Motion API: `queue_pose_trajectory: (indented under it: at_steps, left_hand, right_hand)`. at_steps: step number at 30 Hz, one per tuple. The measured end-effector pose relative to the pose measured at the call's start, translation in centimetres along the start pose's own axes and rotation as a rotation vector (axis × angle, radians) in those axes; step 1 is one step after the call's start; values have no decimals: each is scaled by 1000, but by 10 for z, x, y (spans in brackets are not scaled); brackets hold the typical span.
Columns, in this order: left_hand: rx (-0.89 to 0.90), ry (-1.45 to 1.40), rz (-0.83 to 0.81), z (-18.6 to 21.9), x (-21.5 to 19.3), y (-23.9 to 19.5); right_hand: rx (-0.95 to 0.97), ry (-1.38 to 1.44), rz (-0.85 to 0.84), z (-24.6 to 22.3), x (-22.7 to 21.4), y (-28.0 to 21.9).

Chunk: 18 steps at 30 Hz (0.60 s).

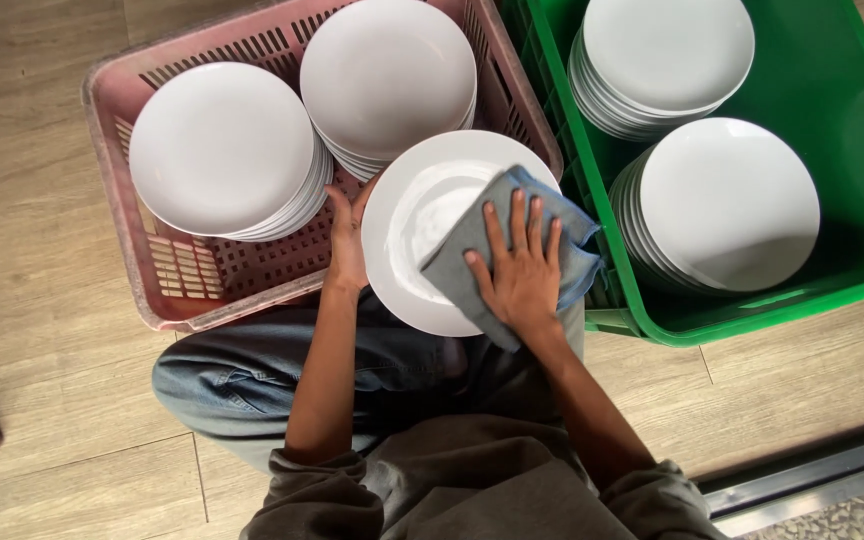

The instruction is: A person sitting on the floor wipes white ceramic plates with a blue cloth and transfers them from a pink basket to a green basket.

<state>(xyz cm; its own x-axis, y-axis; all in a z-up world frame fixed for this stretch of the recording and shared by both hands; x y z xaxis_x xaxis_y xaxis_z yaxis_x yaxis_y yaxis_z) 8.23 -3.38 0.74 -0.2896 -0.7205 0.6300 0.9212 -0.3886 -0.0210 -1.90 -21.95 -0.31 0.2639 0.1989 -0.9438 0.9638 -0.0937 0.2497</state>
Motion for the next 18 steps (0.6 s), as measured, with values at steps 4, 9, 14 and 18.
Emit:
queue_pose_trajectory:
  at_steps: [4, 9, 14, 18]
  left_hand:
    - [-75, 144, 109, -3, -7, -4]
    - [-14, 173, 211, -12, -23, -3]
    - [78, 308, 206, 18, 8, -16]
    - [76, 400, 189, 47, 55, -32]
  right_hand:
    - [-33, 21, -42, -15, 22, -14]
    - [-203, 89, 27, -74, 40, 19]
    - [-372, 114, 220, -87, 16, 63]
    - [-468, 240, 402, -63, 3, 69]
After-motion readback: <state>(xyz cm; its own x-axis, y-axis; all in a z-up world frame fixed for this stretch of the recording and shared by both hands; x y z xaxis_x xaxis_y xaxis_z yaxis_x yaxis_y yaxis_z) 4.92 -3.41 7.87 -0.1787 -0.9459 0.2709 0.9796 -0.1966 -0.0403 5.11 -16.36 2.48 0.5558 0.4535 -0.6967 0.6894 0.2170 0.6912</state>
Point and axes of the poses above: each hand's wrist, its own y-axis towards the middle knuckle, its own x-axis out of the palm, z = x × y, the point moved 8 cm from there along y, towards the middle knuckle, and after that the axes turned 5 degrees about z, right-handed, at the moved point
